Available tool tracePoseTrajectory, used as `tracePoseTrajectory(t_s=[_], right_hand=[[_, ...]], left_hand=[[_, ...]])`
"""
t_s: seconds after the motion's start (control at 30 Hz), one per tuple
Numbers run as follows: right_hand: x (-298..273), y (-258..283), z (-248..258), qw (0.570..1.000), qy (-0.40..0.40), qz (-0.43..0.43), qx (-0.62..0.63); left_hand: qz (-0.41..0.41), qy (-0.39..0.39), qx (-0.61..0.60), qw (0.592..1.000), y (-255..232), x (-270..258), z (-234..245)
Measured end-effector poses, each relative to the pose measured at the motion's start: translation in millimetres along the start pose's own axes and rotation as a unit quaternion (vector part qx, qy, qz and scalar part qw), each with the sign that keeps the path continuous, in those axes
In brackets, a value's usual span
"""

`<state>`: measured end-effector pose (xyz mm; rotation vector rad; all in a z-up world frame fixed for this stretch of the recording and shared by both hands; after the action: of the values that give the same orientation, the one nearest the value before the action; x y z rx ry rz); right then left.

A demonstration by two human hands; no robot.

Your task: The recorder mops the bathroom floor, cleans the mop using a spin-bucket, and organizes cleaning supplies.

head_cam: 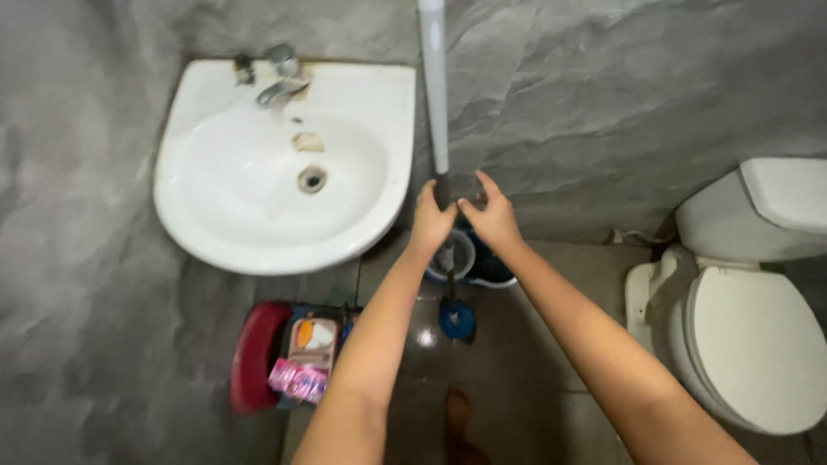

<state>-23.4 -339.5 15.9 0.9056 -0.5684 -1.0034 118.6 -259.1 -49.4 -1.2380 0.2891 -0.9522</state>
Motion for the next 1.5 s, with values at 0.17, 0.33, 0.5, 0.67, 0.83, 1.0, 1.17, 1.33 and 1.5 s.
tracePoseTrajectory(t_s=[0.17,0.33,0.5,0.67,0.83,1.0,1.17,1.33,1.5], right_hand=[[57.4,-5.1,-10.7,0.996,0.048,-0.063,-0.041],[97.5,-15.9,-31.0,0.998,0.058,-0.020,-0.031],[104.7,-4.4,-33.0,0.989,0.076,0.089,0.086],[86.6,-1.0,-4.3,0.997,0.060,-0.045,0.025],[47.6,-3.9,12.8,0.990,0.111,0.049,0.066],[-25.7,37.0,56.5,0.980,0.174,0.047,0.079],[-86.1,90.8,102.4,0.932,0.313,0.122,0.134],[-119.1,152.2,175.6,0.916,0.342,0.180,0.108],[-119.9,188.4,245.5,0.890,0.355,0.250,0.136]], left_hand=[[0.044,-0.053,0.006,0.998,48.4,73.1,-28.8],[0.033,-0.099,-0.023,0.994,120.3,107.7,-49.4],[0.037,-0.013,-0.142,0.989,122.6,85.0,-80.9],[0.032,0.039,-0.073,0.996,9.0,22.9,-58.8],[-0.020,0.045,-0.050,0.998,-34.8,-17.7,-47.4],[-0.045,0.045,0.007,0.998,-81.0,-81.8,-38.9],[-0.068,0.012,0.012,0.998,-184.2,-114.7,-8.2],[-0.107,-0.008,0.057,0.993,-292.5,-131.0,12.2],[-0.132,-0.036,0.057,0.989,-367.8,-120.7,-2.0]])
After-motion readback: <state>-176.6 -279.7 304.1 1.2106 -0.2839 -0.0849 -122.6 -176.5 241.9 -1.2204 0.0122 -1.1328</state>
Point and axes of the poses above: each hand's wrist, its own x-axis towards the middle knuckle, its own z-axis out of the back of the hand, y = z × x, the point moved 9 cm from there along x, towards the middle knuckle, and after that the axes turned 12 degrees about -z, right-handed, at the moved point
